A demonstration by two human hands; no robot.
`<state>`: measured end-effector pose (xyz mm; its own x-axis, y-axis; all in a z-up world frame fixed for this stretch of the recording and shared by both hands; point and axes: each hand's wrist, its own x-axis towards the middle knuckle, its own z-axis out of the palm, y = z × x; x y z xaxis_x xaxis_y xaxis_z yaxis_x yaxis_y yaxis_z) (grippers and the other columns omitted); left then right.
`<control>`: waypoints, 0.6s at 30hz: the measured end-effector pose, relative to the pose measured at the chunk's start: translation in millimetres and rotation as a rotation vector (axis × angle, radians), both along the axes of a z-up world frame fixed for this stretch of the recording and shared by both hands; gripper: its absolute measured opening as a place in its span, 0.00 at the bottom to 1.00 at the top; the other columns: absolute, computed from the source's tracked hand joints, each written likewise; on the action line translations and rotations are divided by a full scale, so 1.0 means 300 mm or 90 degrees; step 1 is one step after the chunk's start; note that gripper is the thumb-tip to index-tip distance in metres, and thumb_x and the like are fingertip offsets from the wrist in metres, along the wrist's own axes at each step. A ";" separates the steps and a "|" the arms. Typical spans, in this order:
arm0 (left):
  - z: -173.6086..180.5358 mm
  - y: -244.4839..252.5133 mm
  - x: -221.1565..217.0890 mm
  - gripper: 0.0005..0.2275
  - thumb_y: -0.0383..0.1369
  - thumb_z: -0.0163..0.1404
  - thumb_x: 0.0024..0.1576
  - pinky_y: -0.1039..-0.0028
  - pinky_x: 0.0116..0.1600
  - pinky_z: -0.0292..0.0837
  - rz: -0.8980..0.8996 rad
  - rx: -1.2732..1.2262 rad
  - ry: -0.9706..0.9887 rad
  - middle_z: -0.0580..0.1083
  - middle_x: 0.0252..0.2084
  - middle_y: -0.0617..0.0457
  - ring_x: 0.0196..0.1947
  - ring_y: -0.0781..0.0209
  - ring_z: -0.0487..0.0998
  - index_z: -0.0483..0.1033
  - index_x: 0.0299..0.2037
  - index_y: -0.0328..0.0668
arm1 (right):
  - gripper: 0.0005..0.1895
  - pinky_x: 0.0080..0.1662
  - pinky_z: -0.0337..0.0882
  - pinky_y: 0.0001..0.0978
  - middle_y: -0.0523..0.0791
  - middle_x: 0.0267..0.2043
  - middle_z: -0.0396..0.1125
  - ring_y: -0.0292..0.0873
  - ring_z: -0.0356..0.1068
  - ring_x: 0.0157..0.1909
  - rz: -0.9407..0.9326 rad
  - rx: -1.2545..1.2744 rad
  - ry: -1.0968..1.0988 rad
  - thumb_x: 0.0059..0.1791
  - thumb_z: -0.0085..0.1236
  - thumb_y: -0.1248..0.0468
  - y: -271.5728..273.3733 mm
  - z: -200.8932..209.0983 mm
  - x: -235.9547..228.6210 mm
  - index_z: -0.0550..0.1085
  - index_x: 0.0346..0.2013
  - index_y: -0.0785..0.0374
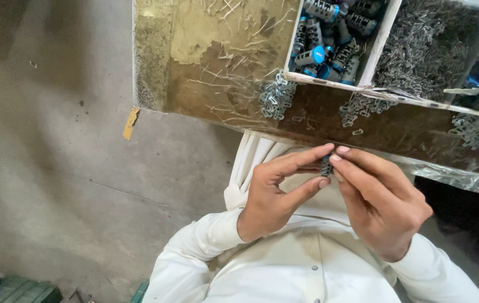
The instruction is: The person repeatedly picks up small metal clips and attaches them to a cylindrical blue-and-silver component. They then rub the assembled unit against a wire mesh pad before repeating the process with additional clips.
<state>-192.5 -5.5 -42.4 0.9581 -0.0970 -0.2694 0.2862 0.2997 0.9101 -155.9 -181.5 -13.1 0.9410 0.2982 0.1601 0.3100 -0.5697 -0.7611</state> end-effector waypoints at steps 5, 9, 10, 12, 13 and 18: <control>-0.015 0.024 -0.008 0.21 0.22 0.56 0.64 0.71 0.68 0.74 0.025 -0.073 0.029 0.77 0.60 0.45 0.59 0.62 0.78 0.69 0.68 0.30 | 0.15 0.52 0.79 0.35 0.53 0.56 0.70 0.49 0.77 0.51 0.041 0.005 -0.043 0.51 0.61 0.78 0.043 0.024 0.034 0.77 0.52 0.67; -0.034 0.065 -0.023 0.22 0.21 0.55 0.63 0.71 0.66 0.74 0.112 -0.066 0.024 0.77 0.58 0.44 0.58 0.60 0.79 0.68 0.68 0.28 | 0.20 0.45 0.74 0.38 0.50 0.53 0.70 0.47 0.72 0.43 0.104 -0.127 -0.144 0.48 0.69 0.74 0.104 -0.007 0.084 0.79 0.55 0.65; -0.039 0.074 -0.026 0.21 0.20 0.55 0.63 0.71 0.66 0.75 0.139 -0.065 0.023 0.77 0.57 0.44 0.58 0.60 0.79 0.68 0.67 0.27 | 0.20 0.42 0.73 0.39 0.50 0.51 0.70 0.47 0.71 0.39 0.114 -0.145 -0.163 0.47 0.71 0.72 0.115 -0.019 0.093 0.80 0.54 0.65; -0.047 0.093 -0.033 0.21 0.20 0.55 0.62 0.71 0.64 0.75 0.163 -0.051 0.046 0.77 0.56 0.44 0.57 0.59 0.79 0.68 0.67 0.27 | 0.20 0.39 0.71 0.39 0.49 0.47 0.70 0.46 0.68 0.36 0.125 -0.162 -0.179 0.46 0.72 0.71 0.120 -0.031 0.103 0.81 0.52 0.65; -0.050 0.099 -0.035 0.21 0.20 0.55 0.62 0.72 0.63 0.75 0.176 -0.043 0.057 0.78 0.56 0.44 0.57 0.59 0.79 0.68 0.66 0.27 | 0.19 0.38 0.71 0.39 0.49 0.46 0.70 0.46 0.68 0.36 0.128 -0.158 -0.179 0.46 0.72 0.72 0.118 -0.033 0.106 0.81 0.52 0.66; -0.053 0.084 -0.049 0.22 0.20 0.56 0.61 0.73 0.63 0.74 0.159 -0.044 0.053 0.78 0.55 0.44 0.56 0.61 0.79 0.68 0.66 0.27 | 0.15 0.42 0.73 0.35 0.48 0.44 0.71 0.47 0.73 0.41 0.074 -0.066 -0.098 0.47 0.68 0.75 0.083 -0.020 0.092 0.79 0.48 0.64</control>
<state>-207.2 19.7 -58.4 0.9297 0.1182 -0.3489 0.2685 0.4311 0.8614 -128.4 -156.6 -19.1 0.8664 0.4250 0.2621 0.4858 -0.5963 -0.6391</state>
